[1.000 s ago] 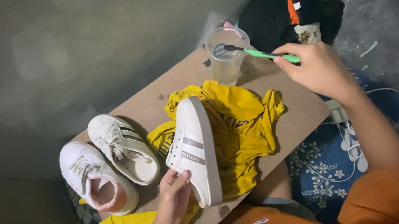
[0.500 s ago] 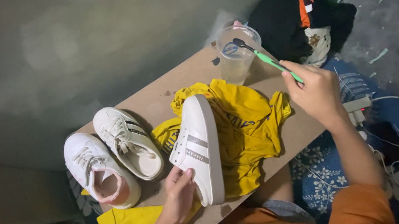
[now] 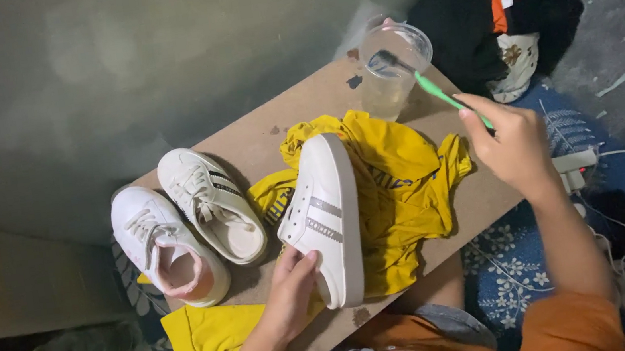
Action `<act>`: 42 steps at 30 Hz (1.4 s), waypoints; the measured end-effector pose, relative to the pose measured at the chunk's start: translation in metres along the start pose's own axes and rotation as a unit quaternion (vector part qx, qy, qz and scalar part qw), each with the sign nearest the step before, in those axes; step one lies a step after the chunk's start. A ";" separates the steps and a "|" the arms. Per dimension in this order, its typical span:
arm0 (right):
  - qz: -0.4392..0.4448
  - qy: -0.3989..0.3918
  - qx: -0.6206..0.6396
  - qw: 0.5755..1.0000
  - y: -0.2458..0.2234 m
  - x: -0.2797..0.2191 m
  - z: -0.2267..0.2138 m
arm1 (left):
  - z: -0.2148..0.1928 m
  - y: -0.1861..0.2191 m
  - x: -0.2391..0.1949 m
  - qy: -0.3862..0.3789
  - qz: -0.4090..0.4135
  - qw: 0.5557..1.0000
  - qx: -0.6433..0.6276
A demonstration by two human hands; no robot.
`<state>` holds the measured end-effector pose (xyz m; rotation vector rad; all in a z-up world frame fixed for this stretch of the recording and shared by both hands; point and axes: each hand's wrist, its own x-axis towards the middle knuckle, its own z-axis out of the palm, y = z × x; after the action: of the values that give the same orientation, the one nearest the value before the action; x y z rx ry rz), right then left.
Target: The person cleans a white sneaker using a green toothbrush and water from a plastic cup. They scrub the sole and sides of the shoe, repeatedly dipping the brush into the water to wet it.
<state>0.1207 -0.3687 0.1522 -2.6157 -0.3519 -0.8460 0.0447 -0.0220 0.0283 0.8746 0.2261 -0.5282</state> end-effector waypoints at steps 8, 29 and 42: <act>0.053 -0.046 -0.034 0.997 0.013 -0.004 0.000 | -0.005 -0.007 0.000 -0.042 0.064 0.997 0.007; 0.030 -0.034 -0.157 0.987 0.010 0.000 0.005 | -0.007 0.000 -0.005 -0.074 0.074 0.994 0.043; 0.010 0.015 -0.172 0.985 0.008 0.001 0.014 | 0.008 0.018 -0.009 -0.043 0.052 0.997 0.023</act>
<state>0.1313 -0.3698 0.1404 -2.9102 -0.1845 -1.0165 0.0465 -0.0159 0.0493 0.9019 0.0897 -0.4744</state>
